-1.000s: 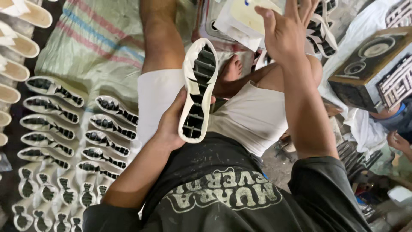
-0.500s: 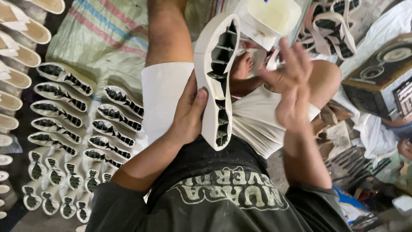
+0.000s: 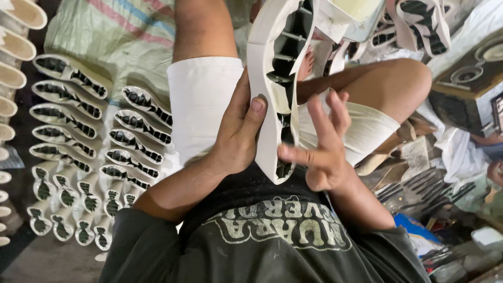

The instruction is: The person sits on the floor and applies a white substance to the sole of a white sandal using a brush. They repeatedly dip the brush into a container and spread the substance across the sole, then place the sandal aside and pick up another one to repeat the process.

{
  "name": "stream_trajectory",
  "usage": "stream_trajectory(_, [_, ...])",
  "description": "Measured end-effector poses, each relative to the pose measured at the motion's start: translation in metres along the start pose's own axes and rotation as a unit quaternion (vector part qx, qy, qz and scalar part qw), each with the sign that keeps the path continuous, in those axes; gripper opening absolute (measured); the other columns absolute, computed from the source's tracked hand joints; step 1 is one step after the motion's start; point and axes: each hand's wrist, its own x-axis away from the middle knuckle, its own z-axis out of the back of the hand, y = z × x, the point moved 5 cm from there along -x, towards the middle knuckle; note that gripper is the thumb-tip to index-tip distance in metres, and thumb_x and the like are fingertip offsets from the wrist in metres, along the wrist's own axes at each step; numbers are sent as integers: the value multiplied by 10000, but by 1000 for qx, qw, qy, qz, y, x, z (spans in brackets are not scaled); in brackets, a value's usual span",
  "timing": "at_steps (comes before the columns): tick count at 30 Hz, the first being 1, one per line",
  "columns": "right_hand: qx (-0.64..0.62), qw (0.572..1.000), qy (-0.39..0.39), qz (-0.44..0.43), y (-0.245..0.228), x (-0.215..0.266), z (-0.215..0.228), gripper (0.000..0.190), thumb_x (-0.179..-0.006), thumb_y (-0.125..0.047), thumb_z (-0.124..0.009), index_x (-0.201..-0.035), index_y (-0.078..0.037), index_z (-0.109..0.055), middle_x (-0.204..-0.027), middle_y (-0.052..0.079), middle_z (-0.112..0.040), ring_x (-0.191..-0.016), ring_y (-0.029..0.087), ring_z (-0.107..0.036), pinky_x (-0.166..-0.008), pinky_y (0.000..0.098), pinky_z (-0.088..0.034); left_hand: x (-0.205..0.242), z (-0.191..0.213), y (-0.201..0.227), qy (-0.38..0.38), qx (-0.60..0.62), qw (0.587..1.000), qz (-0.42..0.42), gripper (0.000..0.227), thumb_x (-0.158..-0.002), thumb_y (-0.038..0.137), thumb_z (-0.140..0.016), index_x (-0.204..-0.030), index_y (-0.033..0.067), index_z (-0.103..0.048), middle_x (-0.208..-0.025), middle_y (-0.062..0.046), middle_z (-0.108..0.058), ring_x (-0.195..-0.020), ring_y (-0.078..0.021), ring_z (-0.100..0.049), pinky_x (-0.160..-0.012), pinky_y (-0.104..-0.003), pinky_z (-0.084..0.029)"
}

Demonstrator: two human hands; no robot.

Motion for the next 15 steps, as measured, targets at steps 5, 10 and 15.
stream_trajectory(5, [11,1000,16,-2,7,0,0,782,-1077,-655,-117,-1285,-270,-765,-1688,139,-287,-1607,333,-112,-1280,491,71,4,0,4,-1,7,1000,-3,689,-1201,427,-367,-1649,-51,-154,-1616,-224,-373,-1533,-280,-377,-1313,-399,-329])
stream_trajectory(10, [38,998,-20,41,1,7,-1,735,-1086,-713,-165,-1329,-309,-729,-1708,164,-266,-1621,344,-80,-1282,505,104,2,0,1,8,21,1000,-9,657,-1218,415,-354,-1646,-31,-130,-1624,-209,-368,-1520,-267,-376,-1305,-381,-341])
stream_trajectory(15, [66,992,47,99,-9,11,4,729,-1038,-728,-252,-1258,-290,-793,-1649,140,-370,-1582,322,-199,-1303,554,50,0,6,-1,14,-8,999,-33,618,-1243,402,-317,-1657,-4,-102,-1640,-191,-339,-1513,-242,-337,-1332,-371,-320])
